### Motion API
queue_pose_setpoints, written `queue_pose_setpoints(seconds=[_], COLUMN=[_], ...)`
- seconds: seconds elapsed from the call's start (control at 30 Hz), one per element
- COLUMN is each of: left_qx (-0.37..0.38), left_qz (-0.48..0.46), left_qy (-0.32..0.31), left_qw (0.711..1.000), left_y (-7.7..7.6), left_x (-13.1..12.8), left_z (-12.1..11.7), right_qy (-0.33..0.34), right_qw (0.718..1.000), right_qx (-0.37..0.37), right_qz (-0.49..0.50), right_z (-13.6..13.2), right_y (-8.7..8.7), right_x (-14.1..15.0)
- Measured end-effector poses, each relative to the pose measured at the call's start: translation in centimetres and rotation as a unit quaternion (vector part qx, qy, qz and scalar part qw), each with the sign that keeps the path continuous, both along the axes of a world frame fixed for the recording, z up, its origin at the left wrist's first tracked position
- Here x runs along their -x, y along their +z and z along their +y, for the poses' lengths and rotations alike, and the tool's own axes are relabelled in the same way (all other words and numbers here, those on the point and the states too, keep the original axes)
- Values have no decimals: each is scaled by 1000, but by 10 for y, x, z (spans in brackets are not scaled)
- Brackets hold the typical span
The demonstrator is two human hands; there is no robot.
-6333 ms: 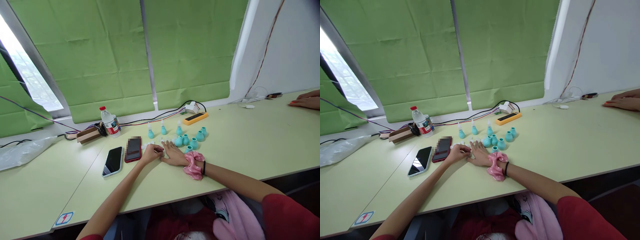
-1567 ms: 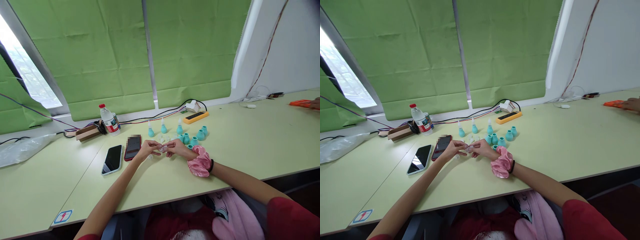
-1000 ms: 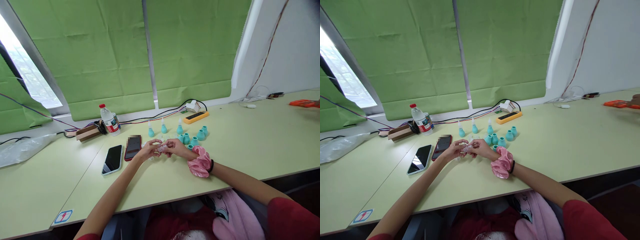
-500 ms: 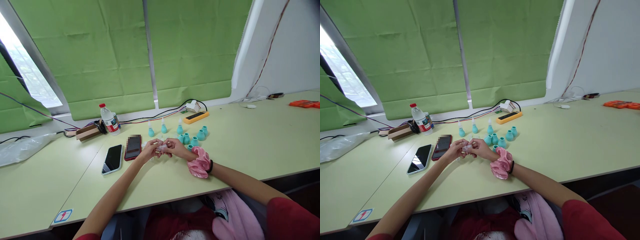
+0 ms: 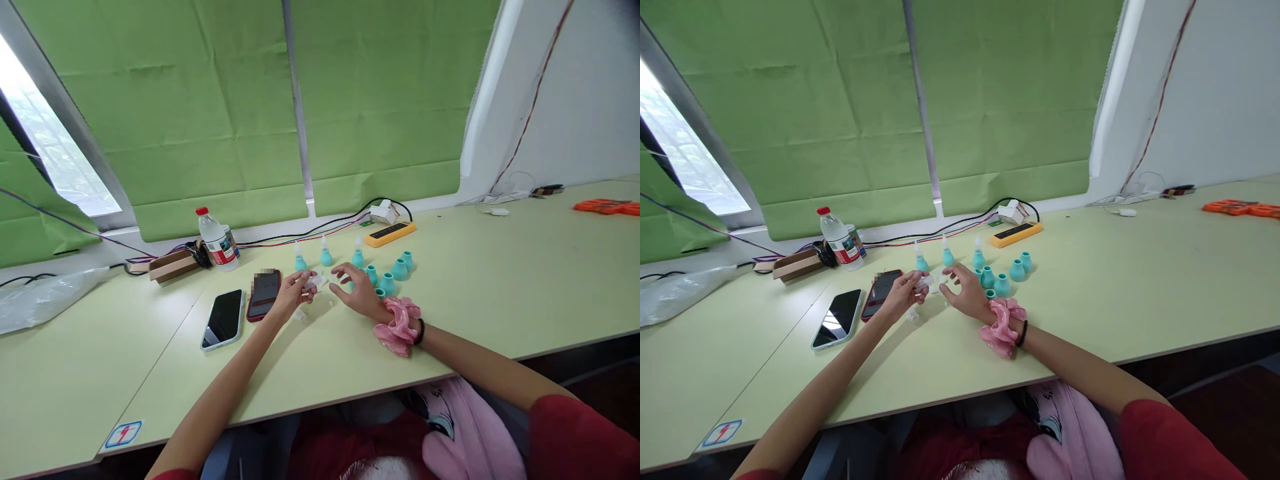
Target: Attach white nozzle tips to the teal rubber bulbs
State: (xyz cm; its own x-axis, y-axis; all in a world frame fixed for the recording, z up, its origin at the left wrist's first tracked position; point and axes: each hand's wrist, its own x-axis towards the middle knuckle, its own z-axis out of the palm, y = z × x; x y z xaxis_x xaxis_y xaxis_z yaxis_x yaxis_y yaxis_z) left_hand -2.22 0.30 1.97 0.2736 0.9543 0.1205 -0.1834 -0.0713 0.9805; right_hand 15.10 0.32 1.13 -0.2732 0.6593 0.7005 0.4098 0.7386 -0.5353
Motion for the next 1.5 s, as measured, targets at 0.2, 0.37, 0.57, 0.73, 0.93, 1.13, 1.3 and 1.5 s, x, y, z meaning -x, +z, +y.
queue_pose_setpoints(seconds=[0.2,0.37,0.57,0.73,0.93,1.13,1.3,1.5], left_qx=[22,16,45,34,24,17,19,23], left_qz=[-2,2,6,-4,26,25,5,5], left_qy=[63,50,24,28,17,19,54,16], left_qw=[998,999,999,999,999,999,998,1000], left_y=[-7,-9,-8,-6,-5,-4,-6,-3], left_x=[1,2,1,0,2,1,4,3], left_z=[7,6,6,4,1,0,3,2], right_qy=[-228,-235,-226,-117,9,70,167,191], right_qw=[939,873,879,943,977,992,973,959], right_qx=[-95,-6,-26,-67,-16,14,134,204], right_qz=[-239,-427,-419,-305,-211,-104,-85,-51], right_z=[3,11,17,16,10,3,-8,-10], right_y=[7,-1,-2,1,-7,-2,-3,-11], right_x=[-8,-14,-17,-12,-4,-2,2,8])
